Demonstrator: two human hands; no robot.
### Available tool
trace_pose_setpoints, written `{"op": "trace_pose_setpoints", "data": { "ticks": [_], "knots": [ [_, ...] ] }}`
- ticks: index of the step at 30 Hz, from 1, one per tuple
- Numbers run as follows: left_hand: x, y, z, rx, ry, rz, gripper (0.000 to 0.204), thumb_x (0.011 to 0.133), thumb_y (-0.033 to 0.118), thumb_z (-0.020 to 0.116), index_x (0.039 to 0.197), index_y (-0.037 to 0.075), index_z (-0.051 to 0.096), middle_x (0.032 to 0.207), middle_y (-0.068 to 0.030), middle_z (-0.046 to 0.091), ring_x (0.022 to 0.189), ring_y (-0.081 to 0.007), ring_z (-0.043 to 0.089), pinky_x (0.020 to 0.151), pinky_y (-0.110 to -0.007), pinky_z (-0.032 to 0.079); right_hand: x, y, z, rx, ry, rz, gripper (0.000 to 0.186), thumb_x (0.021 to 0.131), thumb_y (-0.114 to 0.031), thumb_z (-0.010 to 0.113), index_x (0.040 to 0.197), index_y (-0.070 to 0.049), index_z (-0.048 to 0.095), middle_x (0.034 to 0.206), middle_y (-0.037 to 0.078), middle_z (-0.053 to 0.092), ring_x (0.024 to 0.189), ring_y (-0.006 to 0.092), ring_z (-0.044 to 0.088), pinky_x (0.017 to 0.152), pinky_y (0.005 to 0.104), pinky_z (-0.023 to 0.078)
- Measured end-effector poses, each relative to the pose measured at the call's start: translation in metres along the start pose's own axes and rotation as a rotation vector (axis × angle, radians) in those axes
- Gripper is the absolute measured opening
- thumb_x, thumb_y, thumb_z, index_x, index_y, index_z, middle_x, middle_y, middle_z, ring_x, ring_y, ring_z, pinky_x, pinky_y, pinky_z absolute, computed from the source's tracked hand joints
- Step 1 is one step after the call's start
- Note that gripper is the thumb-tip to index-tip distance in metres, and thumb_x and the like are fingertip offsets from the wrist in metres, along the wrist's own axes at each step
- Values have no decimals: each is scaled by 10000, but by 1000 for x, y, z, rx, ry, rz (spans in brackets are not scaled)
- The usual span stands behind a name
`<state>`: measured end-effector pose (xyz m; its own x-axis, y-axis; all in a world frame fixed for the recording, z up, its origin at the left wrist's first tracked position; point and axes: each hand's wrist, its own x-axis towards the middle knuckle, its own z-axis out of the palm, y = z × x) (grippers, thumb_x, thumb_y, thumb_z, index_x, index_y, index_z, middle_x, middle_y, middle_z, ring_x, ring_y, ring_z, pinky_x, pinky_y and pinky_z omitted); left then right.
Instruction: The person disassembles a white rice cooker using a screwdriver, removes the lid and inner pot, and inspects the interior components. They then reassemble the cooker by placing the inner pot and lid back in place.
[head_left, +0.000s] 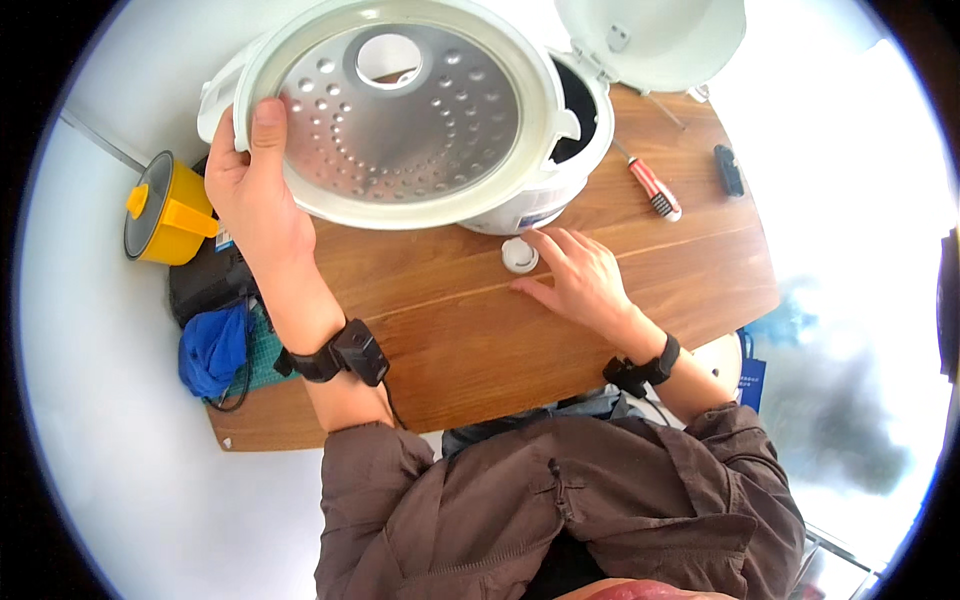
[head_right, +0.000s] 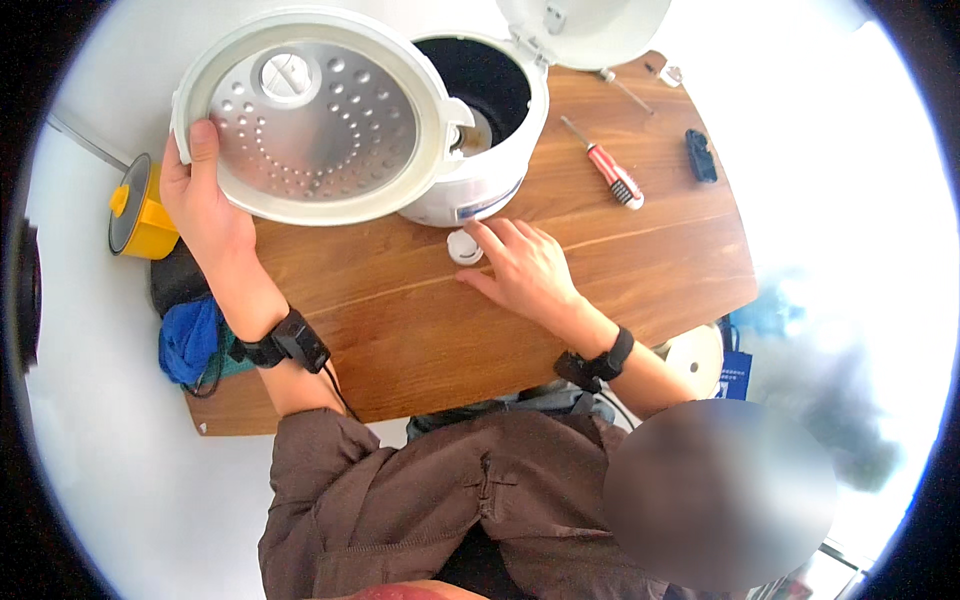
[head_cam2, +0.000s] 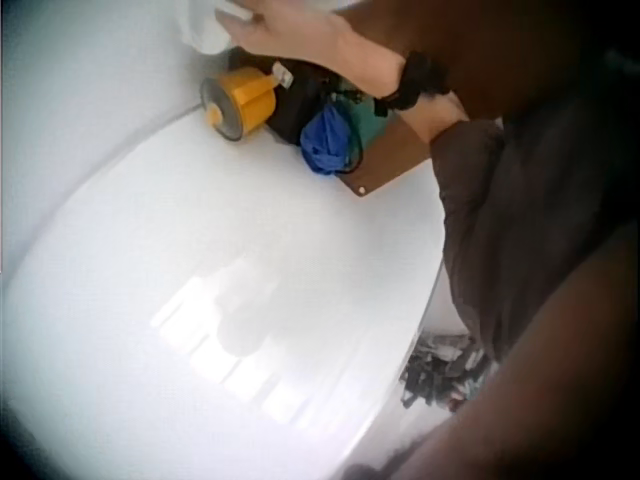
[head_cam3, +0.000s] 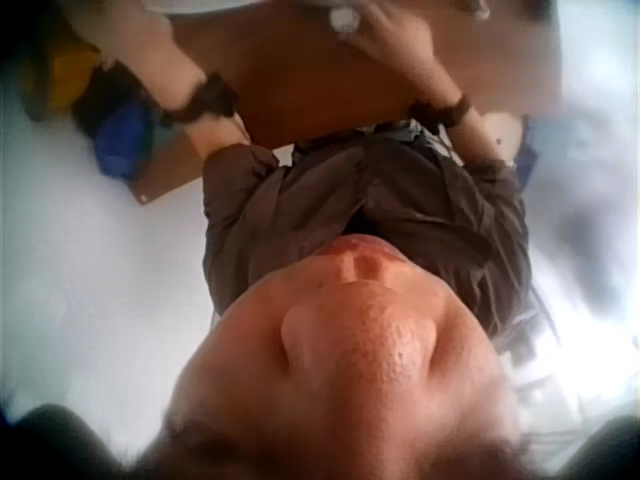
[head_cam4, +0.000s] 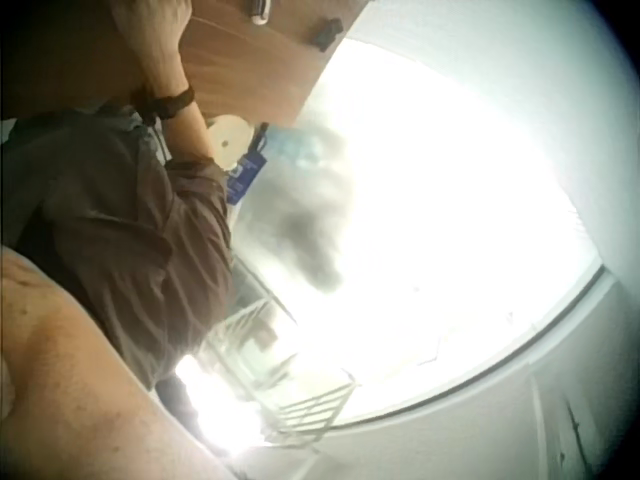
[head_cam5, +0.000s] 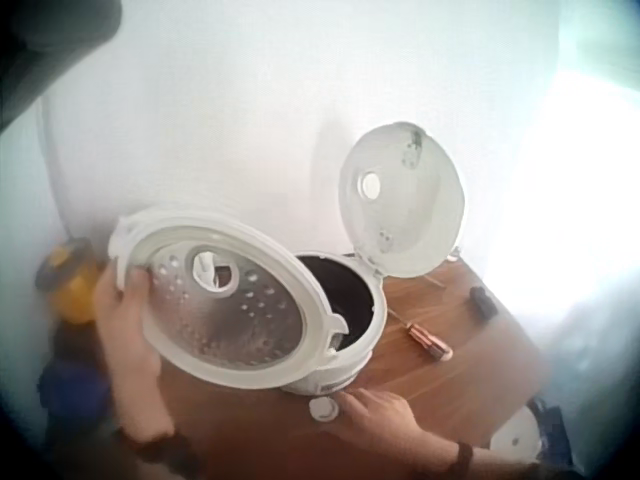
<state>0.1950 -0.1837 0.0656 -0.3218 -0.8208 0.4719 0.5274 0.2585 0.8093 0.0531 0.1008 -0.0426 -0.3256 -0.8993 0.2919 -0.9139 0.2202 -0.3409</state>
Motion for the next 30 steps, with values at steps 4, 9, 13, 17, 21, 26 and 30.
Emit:
{"op": "trace_pose_setpoints", "data": {
  "ticks": [4,9,13,17,21,26,30],
  "knots": [
    [-1,-2,5,-108,26,-67,352,969,241,764,1198,-17,700,1056,-40,732,924,-108,652,844,-251,513,-8,13,-29,188,181,132,528,882,-374,778,1273,-67,599,1044,105,691,858,222,693,770,346,559],
    [-21,-16,45,-332,93,-213,306,1006,236,712,1190,-3,662,993,-32,716,850,-119,666,769,-271,554,26,-14,-63,869,493,37,534,1004,-352,672,1347,26,517,1234,131,643,964,174,665,820,313,552],
    [-44,-14,81,-452,112,-369,275,1053,229,635,1199,-4,623,1066,-40,694,943,-119,648,829,-292,542,43,-30,-64,964,545,74,384,1092,-245,518,1335,52,523,1190,83,645,972,104,602,832,262,504],
    [-51,-22,81,-350,-25,-414,306,1077,236,589,1254,-15,592,1100,-42,679,1031,-105,618,902,-294,507,51,-22,-79,756,655,165,289,1111,-150,444,1248,53,597,1066,9,646,926,55,530,839,218,434],
    [-46,-13,80,-219,-146,-371,297,1087,214,557,1277,-11,597,1114,-35,683,966,-87,624,856,-263,503,58,-10,-95,756,722,237,226,1092,-155,505,1151,16,639,898,-29,617,802,39,491,720,226,424],
    [-27,-22,84,-67,-352,-304,354,1093,204,531,1380,-2,561,1198,-59,686,1023,-120,662,836,-275,548,66,10,-118,568,831,237,249,1071,-184,546,1137,17,679,835,-5,636,764,39,510,689,230,435],
    [6,-15,104,73,-575,-414,333,1082,178,516,1358,1,575,1144,-72,701,971,-147,690,824,-303,590,87,23,-146,406,930,205,286,1056,-233,581,1069,17,720,689,-15,626,639,39,509,588,241,425]
  ]
}}
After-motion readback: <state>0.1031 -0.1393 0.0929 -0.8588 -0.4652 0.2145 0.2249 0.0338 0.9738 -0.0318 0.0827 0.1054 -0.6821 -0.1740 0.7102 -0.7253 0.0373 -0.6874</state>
